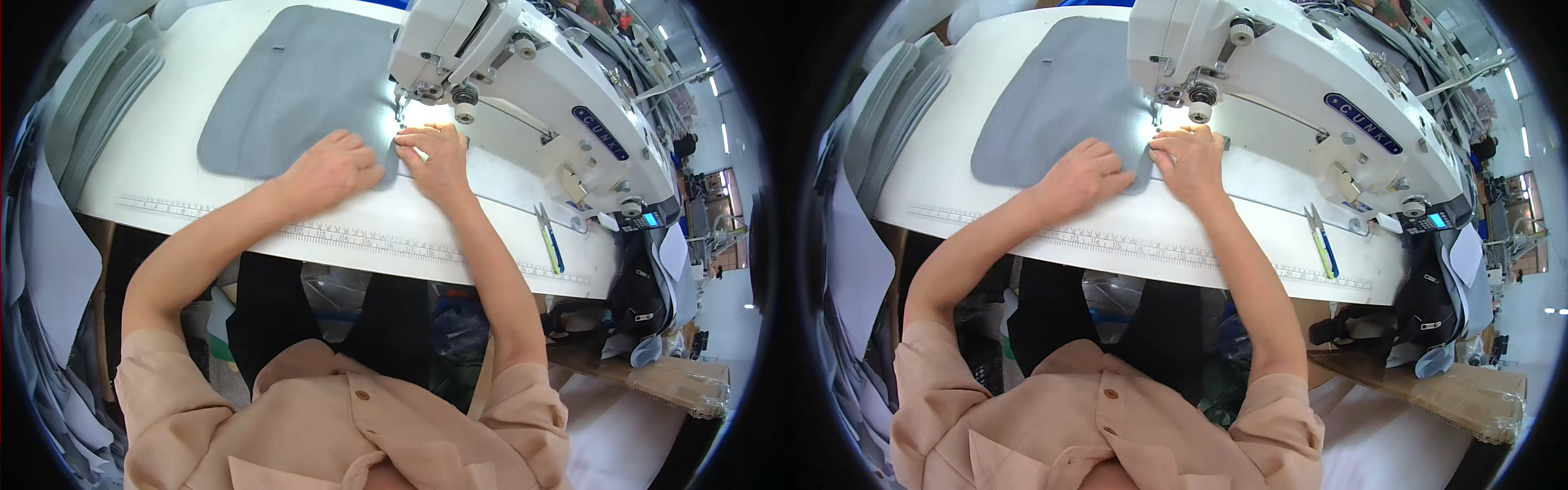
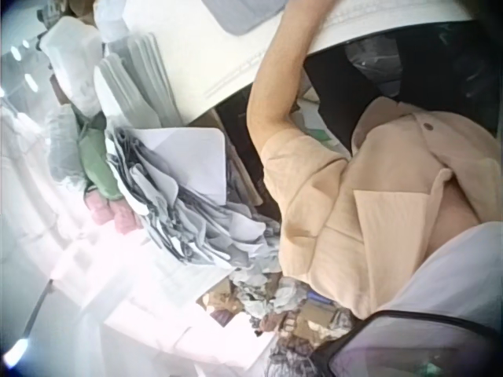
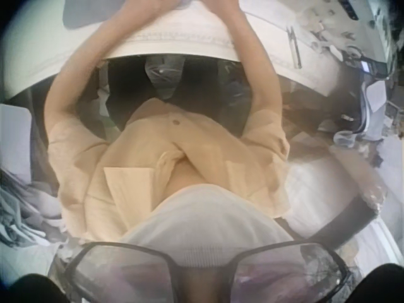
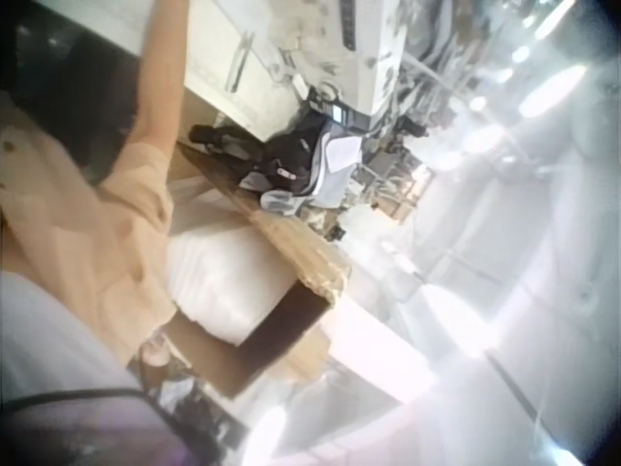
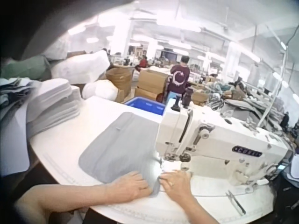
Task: Sewing and assembling fabric laptop sleeves using a sewing machine.
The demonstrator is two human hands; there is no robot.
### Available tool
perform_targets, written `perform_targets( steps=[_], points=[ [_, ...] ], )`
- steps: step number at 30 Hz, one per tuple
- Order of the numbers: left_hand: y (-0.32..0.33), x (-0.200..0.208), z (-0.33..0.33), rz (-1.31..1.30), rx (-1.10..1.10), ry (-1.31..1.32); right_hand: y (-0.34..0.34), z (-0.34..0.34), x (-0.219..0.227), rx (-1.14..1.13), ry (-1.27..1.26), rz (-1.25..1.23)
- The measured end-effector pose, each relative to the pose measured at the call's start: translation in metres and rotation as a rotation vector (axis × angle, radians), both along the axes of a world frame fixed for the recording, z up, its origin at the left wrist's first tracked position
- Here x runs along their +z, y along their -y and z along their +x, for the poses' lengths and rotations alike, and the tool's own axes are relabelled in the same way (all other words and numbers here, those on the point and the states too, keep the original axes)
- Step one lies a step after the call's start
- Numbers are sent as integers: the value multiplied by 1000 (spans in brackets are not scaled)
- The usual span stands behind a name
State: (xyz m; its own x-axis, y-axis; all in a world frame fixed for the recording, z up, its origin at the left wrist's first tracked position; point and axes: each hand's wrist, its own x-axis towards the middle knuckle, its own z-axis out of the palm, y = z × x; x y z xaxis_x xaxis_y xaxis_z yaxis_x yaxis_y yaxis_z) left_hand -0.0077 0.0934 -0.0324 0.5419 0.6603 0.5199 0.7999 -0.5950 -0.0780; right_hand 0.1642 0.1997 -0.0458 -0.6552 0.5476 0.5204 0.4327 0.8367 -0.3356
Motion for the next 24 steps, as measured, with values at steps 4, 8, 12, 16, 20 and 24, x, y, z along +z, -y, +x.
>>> perform_targets(
  steps=[4,8,12,16,20,24],
  points=[
    [-20,1,-19,-38,47,-40,4,-11,-1,-9,0,39],
    [-48,7,-21,-12,103,-142,1,-15,-1,-41,-32,101],
    [-73,2,-2,-41,147,-132,-21,1,-14,-41,2,138],
    [-66,-5,-1,-26,139,24,-19,-20,-23,-231,193,219],
    [-67,-14,-10,4,147,-100,14,-4,-32,-112,106,235],
    [-63,-11,8,22,103,-80,131,125,42,14,-106,232]
  ],
)
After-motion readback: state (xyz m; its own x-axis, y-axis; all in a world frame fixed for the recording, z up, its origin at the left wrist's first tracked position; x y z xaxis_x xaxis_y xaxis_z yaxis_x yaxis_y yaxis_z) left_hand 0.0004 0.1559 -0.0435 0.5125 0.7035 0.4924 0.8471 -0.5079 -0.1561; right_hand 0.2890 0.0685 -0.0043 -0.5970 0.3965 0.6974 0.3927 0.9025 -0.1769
